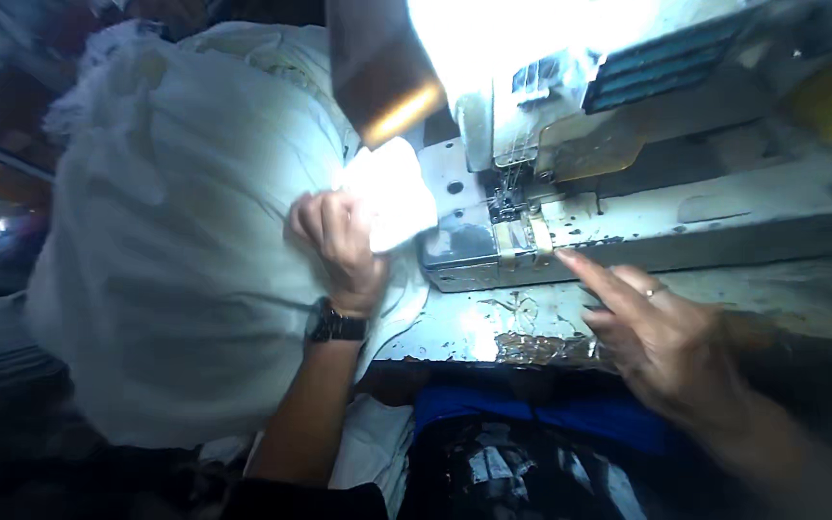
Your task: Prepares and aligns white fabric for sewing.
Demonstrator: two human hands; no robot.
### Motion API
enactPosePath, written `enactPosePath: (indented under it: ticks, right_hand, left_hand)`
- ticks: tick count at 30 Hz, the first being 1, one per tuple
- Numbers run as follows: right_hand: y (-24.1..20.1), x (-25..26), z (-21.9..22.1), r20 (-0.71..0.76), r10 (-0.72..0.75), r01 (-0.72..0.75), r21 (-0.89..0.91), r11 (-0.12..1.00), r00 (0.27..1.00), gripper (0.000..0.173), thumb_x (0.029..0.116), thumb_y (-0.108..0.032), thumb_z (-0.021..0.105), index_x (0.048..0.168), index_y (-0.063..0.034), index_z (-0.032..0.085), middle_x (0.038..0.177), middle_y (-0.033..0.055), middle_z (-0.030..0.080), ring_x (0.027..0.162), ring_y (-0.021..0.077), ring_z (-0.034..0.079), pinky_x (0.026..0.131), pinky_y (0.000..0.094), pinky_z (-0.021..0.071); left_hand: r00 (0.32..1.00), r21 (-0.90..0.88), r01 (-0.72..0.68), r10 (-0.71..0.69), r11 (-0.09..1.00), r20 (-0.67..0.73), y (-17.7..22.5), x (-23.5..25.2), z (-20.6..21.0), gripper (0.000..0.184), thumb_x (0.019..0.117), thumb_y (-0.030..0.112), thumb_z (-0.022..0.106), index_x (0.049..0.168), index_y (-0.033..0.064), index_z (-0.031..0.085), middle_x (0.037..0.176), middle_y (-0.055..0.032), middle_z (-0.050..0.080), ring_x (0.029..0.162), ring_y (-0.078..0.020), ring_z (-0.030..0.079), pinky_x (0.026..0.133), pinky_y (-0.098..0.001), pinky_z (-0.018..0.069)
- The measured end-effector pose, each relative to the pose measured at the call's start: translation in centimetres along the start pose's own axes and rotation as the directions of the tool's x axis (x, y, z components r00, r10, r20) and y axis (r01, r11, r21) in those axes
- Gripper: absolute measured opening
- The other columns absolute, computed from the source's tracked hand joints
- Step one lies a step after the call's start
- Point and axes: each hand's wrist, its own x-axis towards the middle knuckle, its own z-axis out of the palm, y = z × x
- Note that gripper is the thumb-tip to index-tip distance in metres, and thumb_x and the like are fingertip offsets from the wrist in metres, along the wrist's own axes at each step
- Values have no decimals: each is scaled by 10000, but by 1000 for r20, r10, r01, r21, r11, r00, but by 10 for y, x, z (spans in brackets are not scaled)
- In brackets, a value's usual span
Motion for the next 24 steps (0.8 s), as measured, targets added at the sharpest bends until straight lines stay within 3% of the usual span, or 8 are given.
enactPosePath:
  ticks: [7, 10, 12, 13, 15, 19, 21, 24]
  right_hand:
    - [-33, 91, 40, 105, -159, 177, -194, 965, 982, 228, 1015, -177, 569, 1031, -17, 730, 893, 183, 674, 652, 367, 663, 493, 486, 477]
    - [-28, 87, 39, 81, -221, 225, -39, 974, 972, 295, 1048, -236, 518, 1062, -73, 763, 830, 122, 666, 636, 310, 640, 509, 464, 458]
    - [-26, 55, 25, 94, -213, 211, 31, 977, 972, 322, 1058, -256, 511, 1133, -74, 766, 830, 126, 672, 631, 294, 624, 501, 457, 449]
    - [-20, 40, 22, 116, -208, 205, 31, 978, 971, 338, 1062, -268, 499, 1160, -71, 756, 832, 140, 668, 620, 302, 618, 487, 465, 439]
    - [-1, 15, 27, 190, -182, 188, -13, 982, 965, 387, 1063, -327, 483, 1168, -66, 750, 874, 194, 698, 669, 365, 669, 514, 518, 478]
    - [15, -10, 21, 445, -127, 118, 49, 992, 886, 468, 1003, -423, 629, 1295, -64, 699, 1112, 338, 649, 1012, 546, 617, 884, 665, 454]
    - [21, -14, 27, 366, -196, 176, 89, 980, 910, 461, 964, -435, 691, 1289, -108, 704, 1138, 267, 680, 1066, 476, 628, 947, 586, 445]
    - [8, -3, 34, 325, -252, 204, 174, 963, 912, 403, 987, -358, 678, 1266, -70, 711, 1186, 261, 682, 1109, 465, 620, 991, 568, 433]
  left_hand:
    - [998, -187, -33, 21, 982, -66, 18, -35, -29, 141, 959, 161, 586, 855, 117, 671, 935, -70, 589, 1080, -253, 556, 1112, -503, 291]
    - [994, -191, 72, -87, 979, -69, 8, -3, -63, 216, 1021, 272, 556, 943, 92, 647, 1021, -81, 622, 1130, -203, 565, 1079, -392, 373]
    - [966, -58, 250, -245, 966, 85, -22, 28, -80, 509, 921, 366, 699, 1238, -28, 638, 1243, -256, 637, 1233, -386, 553, 1076, -546, 368]
    - [911, -16, 351, -337, 936, 239, -36, 41, -93, 793, 881, 465, 739, 1472, 3, 482, 1468, -238, 525, 1397, -372, 458, 1154, -556, 322]
    - [837, -74, 435, -373, 898, 400, -57, 64, -132, 1013, 849, 496, 766, 1618, 77, 257, 1626, -127, 372, 1507, -221, 336, 1216, -426, 301]
    - [871, -58, 465, -445, 883, 209, -90, 31, -228, 485, 1008, 302, 629, 1394, 15, 567, 1406, -114, 609, 1337, -168, 545, 1071, -357, 484]
    - [796, 170, 578, -597, 798, 95, -98, -10, -261, 477, 1038, 314, 571, 1363, -36, 558, 1357, -198, 614, 1275, -237, 582, 1031, -385, 500]
    - [486, 293, 810, -861, 508, 150, -85, -66, -281, 562, 1046, 397, 570, 1451, 21, 467, 1317, -213, 609, 1152, -293, 633, 947, -446, 541]
